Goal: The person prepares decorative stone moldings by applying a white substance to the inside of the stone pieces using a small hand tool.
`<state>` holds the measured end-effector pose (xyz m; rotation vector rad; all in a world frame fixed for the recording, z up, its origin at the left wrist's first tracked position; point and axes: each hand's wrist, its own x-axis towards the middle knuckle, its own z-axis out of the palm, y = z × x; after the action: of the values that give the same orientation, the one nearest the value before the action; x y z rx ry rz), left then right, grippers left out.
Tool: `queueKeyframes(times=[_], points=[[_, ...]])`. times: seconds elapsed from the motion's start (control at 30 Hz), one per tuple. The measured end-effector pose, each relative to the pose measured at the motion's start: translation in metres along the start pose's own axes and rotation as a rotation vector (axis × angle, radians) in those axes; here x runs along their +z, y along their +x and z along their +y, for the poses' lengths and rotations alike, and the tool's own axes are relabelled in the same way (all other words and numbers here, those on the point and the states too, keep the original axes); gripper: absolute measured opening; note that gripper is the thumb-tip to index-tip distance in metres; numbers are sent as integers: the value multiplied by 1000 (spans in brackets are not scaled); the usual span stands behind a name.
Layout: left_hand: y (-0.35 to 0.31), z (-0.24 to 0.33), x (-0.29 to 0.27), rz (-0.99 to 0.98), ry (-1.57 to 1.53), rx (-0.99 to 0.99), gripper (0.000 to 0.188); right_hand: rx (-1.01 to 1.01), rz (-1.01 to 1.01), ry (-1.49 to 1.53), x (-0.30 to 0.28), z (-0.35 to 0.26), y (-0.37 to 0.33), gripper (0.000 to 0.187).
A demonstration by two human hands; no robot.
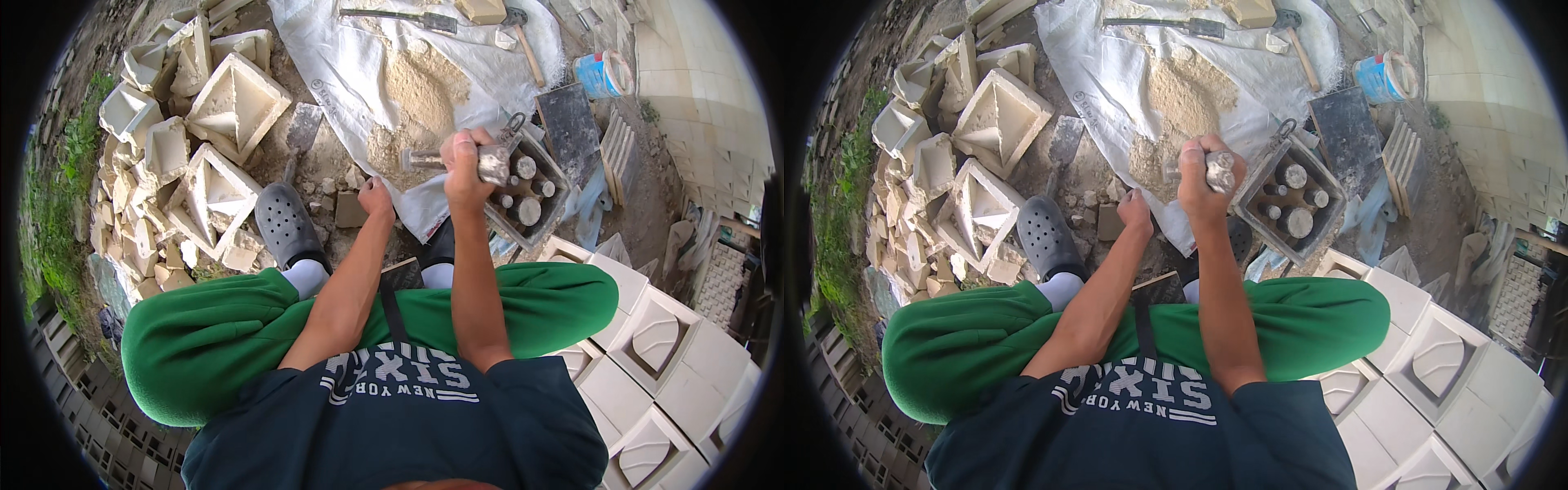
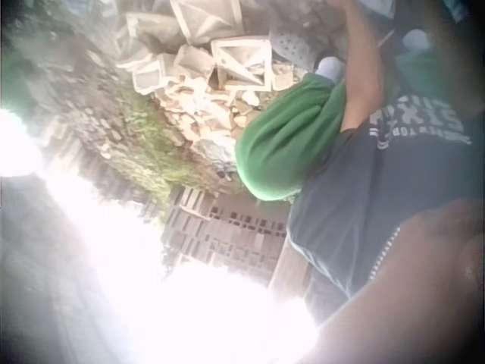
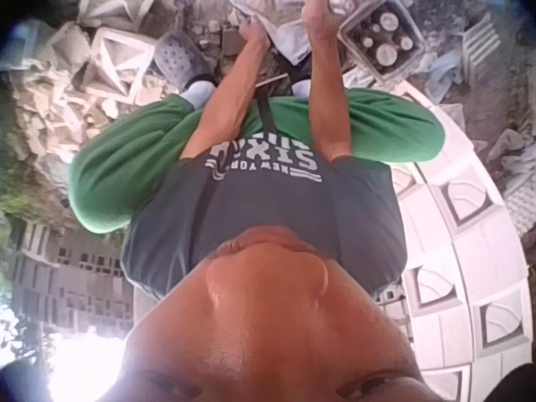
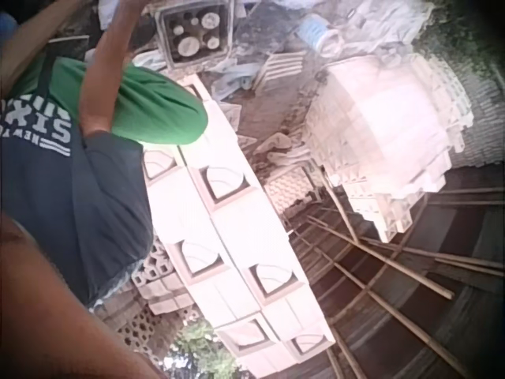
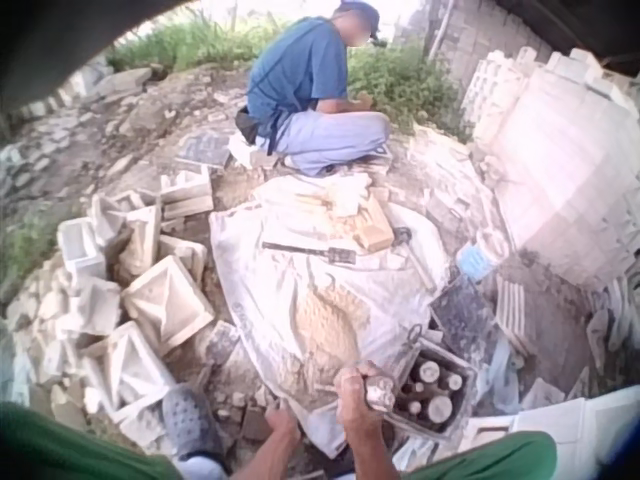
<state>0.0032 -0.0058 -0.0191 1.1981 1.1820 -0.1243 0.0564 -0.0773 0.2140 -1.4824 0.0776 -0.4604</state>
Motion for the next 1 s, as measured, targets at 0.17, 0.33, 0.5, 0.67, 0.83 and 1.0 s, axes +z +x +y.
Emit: queueKeyframes(times=[0.17,0.33,0.5,0.67,0.83,1.0], points=[[-3,9,7,-2,44,32,27,109,-23,24,2,19,4,24],[-4,3,-3,-16,-24,-26,29,53,48,208,9,-34,-1,20],[-2,6,-1,-23,22,-19,29,5,16,-52,6,36,-11,22],[-1,12,1,30,23,25,28,112,-23,47,25,-2,2,23],[-1,16,-1,71,111,123,28,20,7,162,44,-44,26,22],[-5,23,2,93,100,123,30,5,21,73,55,20,30,19]])
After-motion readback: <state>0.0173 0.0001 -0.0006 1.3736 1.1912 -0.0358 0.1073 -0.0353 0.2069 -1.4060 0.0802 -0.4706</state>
